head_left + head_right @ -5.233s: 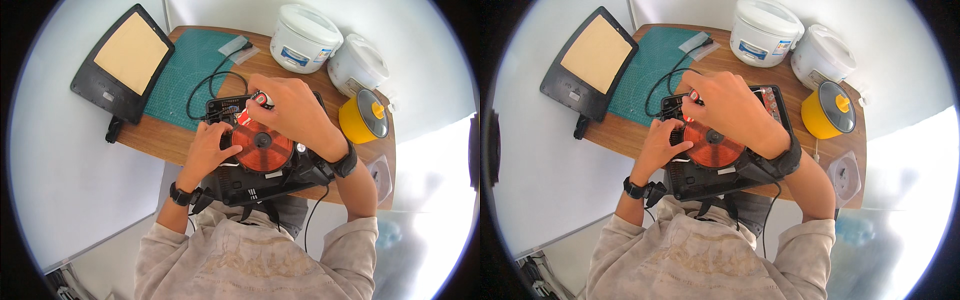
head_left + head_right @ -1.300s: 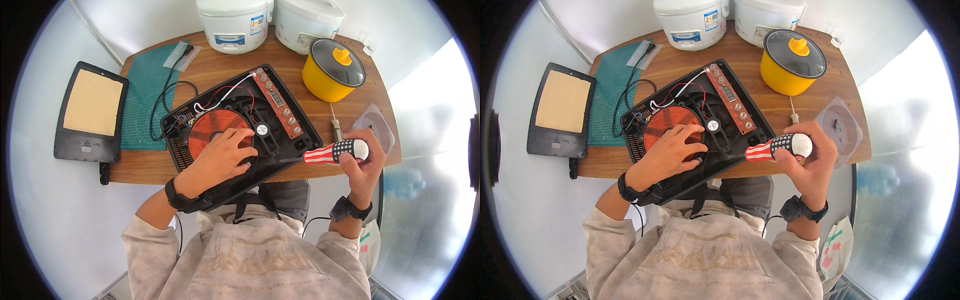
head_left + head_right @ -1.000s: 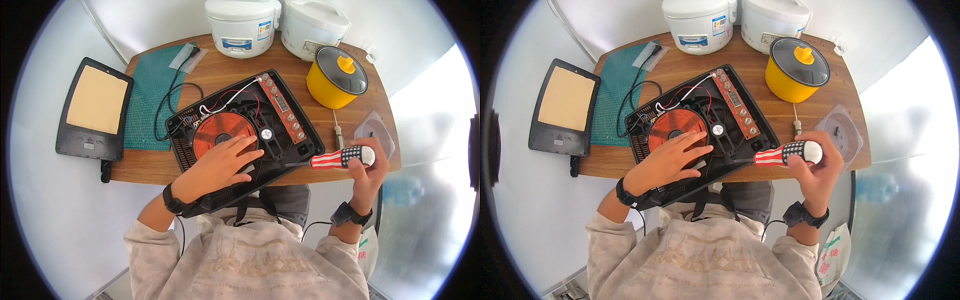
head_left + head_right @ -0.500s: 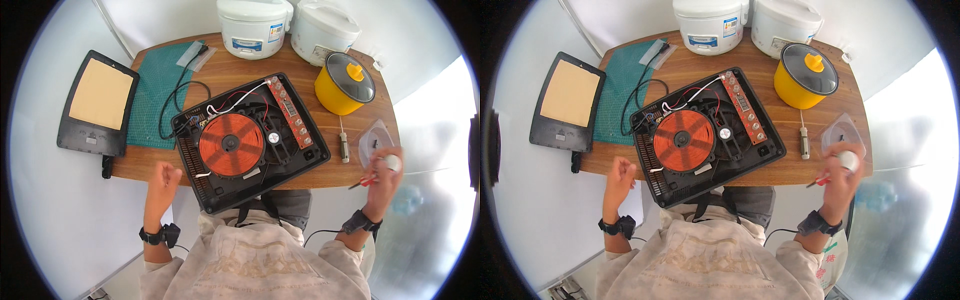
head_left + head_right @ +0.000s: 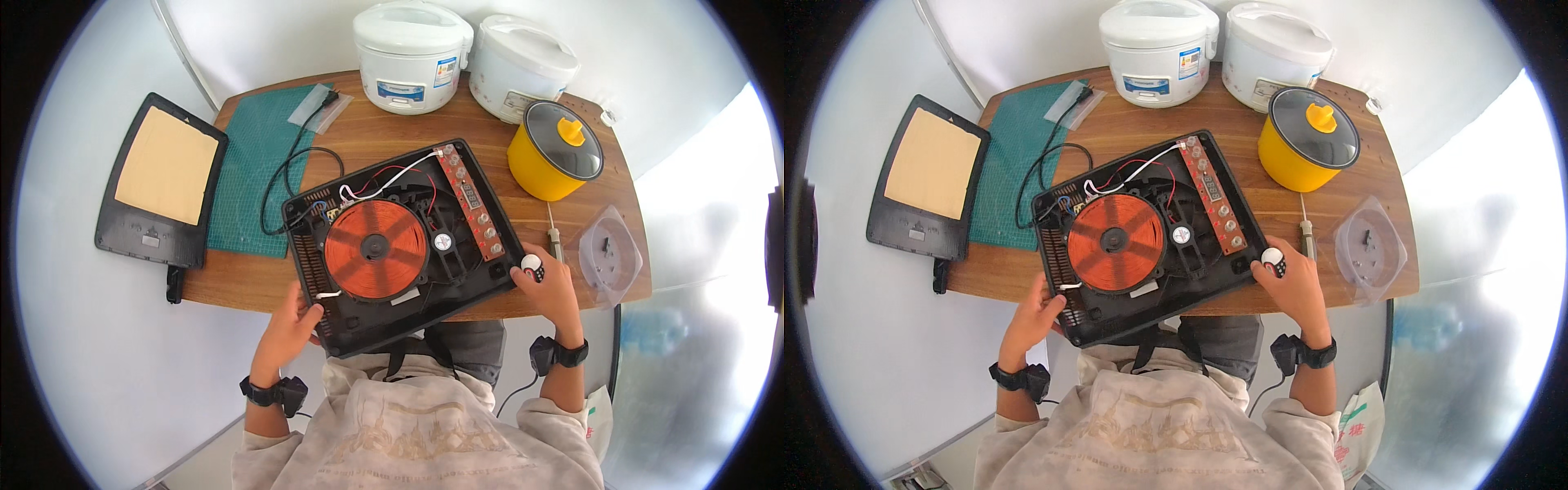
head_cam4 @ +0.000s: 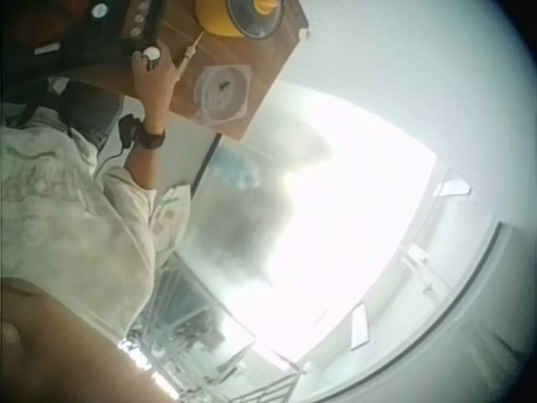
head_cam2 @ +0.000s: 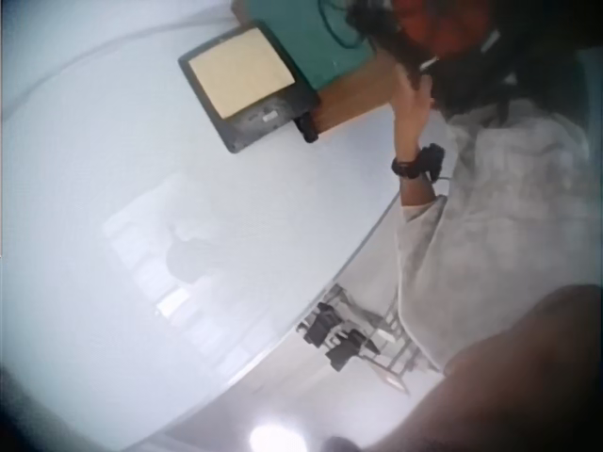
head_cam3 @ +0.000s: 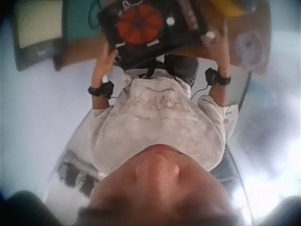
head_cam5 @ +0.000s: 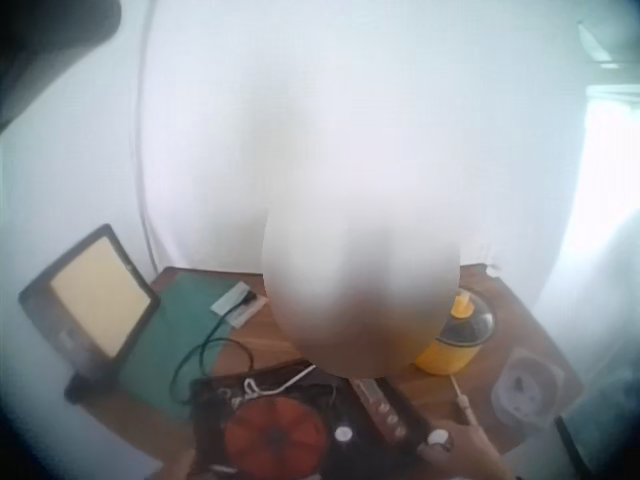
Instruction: The person assembles an electronic device by securing screws into a black casing containing a red fan and circuit board. They use a screwdriver to tighten the screws and handle small components from a plastic container.
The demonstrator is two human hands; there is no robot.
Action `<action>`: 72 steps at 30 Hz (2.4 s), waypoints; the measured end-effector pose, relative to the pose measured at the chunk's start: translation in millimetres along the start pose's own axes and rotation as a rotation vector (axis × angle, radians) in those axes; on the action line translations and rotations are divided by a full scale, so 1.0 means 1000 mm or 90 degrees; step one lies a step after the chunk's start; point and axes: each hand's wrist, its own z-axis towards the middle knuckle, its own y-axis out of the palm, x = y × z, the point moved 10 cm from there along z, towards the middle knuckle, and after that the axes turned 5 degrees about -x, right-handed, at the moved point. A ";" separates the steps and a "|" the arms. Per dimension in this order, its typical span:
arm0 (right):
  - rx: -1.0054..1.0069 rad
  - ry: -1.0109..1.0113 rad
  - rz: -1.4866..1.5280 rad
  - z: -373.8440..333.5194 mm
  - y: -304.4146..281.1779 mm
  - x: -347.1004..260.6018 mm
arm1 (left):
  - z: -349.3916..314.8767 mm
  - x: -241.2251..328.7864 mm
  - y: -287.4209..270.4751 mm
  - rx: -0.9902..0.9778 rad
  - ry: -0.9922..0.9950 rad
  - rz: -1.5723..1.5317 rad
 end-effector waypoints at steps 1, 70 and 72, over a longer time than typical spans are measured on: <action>-0.019 0.014 -0.020 -0.002 0.000 -0.001 | 0.002 0.000 -0.005 0.006 0.009 0.011; 0.017 0.099 -0.525 -0.003 -0.135 0.132 | -0.004 0.142 0.121 -0.318 0.318 0.521; 0.021 0.090 -0.521 -0.002 -0.132 0.133 | -0.005 0.142 0.120 -0.313 0.321 0.513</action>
